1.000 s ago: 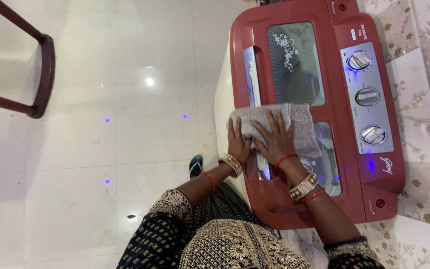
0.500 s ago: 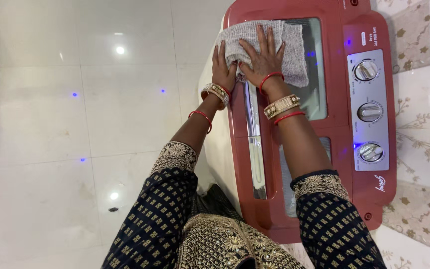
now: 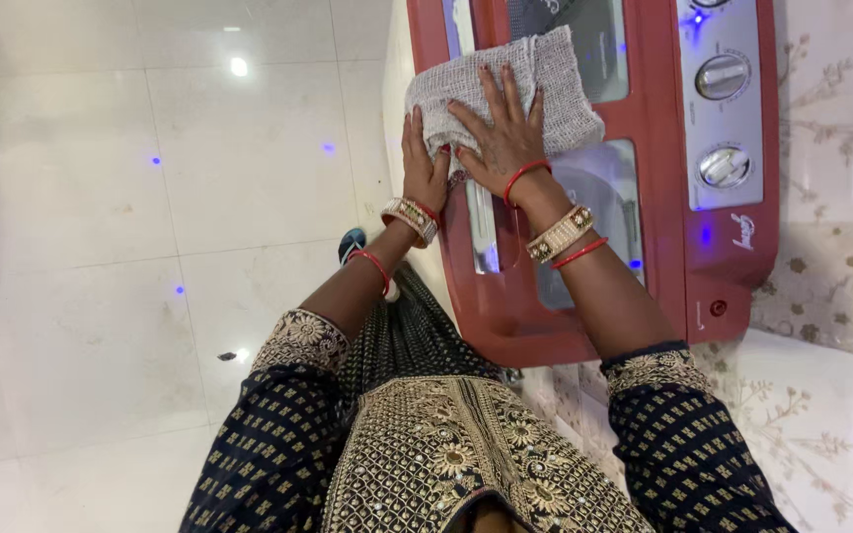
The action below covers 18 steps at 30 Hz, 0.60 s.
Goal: The person wipes the exterior and top lids of a washing machine and a nearby sink with a cloth.
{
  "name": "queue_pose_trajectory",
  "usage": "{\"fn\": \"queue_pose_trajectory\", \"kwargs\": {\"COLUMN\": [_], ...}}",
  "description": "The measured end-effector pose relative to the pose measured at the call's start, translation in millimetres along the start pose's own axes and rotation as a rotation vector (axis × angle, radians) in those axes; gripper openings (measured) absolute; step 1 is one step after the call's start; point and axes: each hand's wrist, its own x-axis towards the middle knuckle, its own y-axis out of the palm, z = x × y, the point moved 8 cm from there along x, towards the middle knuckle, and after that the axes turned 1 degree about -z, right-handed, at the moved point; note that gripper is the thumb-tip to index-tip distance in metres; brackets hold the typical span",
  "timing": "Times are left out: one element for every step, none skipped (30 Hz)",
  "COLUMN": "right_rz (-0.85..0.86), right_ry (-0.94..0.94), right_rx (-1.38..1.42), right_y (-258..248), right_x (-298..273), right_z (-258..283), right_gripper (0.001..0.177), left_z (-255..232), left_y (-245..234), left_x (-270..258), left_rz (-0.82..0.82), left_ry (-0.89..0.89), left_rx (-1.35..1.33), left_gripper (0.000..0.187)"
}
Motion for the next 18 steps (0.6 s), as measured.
{"fn": "queue_pose_trajectory", "kwargs": {"right_rz": [0.017,0.034,0.058,0.048,0.047,0.046,0.047,0.048,0.051,0.102,0.146,0.117,0.085,0.04,0.003,-0.034,-0.034,-0.034], "right_ry": [0.001,0.001,0.009,0.006,0.005,0.004,-0.002,-0.008,-0.018,-0.018,-0.021,-0.038,-0.056,-0.063,-0.068,-0.073,-0.052,-0.03], "right_rx": [-0.004,-0.008,-0.009,-0.01,-0.008,-0.007,-0.008,-0.009,-0.012,-0.02,-0.031,-0.06,-0.087,-0.07,-0.054,-0.037,-0.045,-0.053], "right_y": [-2.1,-3.8,-4.4,-7.8,-9.1,-9.3,-9.9,-10.6,-11.4,-7.9,-4.3,-6.5,-7.2,-8.6,-10.8,-11.0,-8.4,-7.2], "right_x": [-21.8,-45.0,-71.2,-93.3,-118.2,-143.2,-167.1,-194.1,-219.8,-245.1,-268.1,-293.8,-312.2,-322.6,-331.9,-332.4,-328.6,-320.3], "right_z": [8.9,18.1,29.2,39.2,49.3,59.7,67.2,75.0,83.0,89.2,93.0,100.3,107.2,108.7,108.2,107.2,106.0,103.4], "right_gripper": [0.065,0.066,0.067,0.067,0.067,0.067,0.067,0.067,0.067,0.067,0.067,0.065,0.064,0.063,0.062,0.062,0.061,0.06], "left_z": [-7.6,-14.9,-21.0,-26.5,-32.0,-37.9,-44.1,-50.6,-57.4,-65.4,-74.8,-82.7,-89.4,-95.1,-99.7,-100.8,-102.4,-104.2], "left_y": [-0.5,-0.5,-1.9,-3.3,-4.0,-4.2,-1.8,-0.5,2.3,3.4,4.9,6.2,2.5,-1.6,-2.0,-3.9,-6.3,-7.7], "left_x": [-26.3,-50.6,-76.8,-101.4,-133.0,-165.8,-191.5,-217.7,-246.3,-275.8,-301.3,-319.5,-325.8,-328.1,-327.3,-318.9,-313.3,-307.0], "left_rz": [-0.005,-0.01,-0.015,-0.019,-0.02,-0.015,-0.013,-0.012,0.029,0.07,0.12,0.17,0.19,0.21,0.233,0.212,0.196,0.181], "left_ry": [0.011,0.023,0.018,0.014,0.0,-0.012,-0.014,-0.015,-0.033,-0.052,-0.046,-0.04,-0.001,0.037,0.069,0.091,0.104,0.117], "left_rx": [0.009,0.018,0.017,0.017,0.015,0.008,-0.001,-0.01,0.003,0.017,0.039,0.061,0.042,0.023,0.0,-0.011,-0.023,-0.035], "left_gripper": [0.075,0.075,0.076,0.076,0.076,0.077,0.078,0.078,0.08,0.082,0.085,0.088,0.089,0.091,0.092,0.092,0.093,0.093]}}
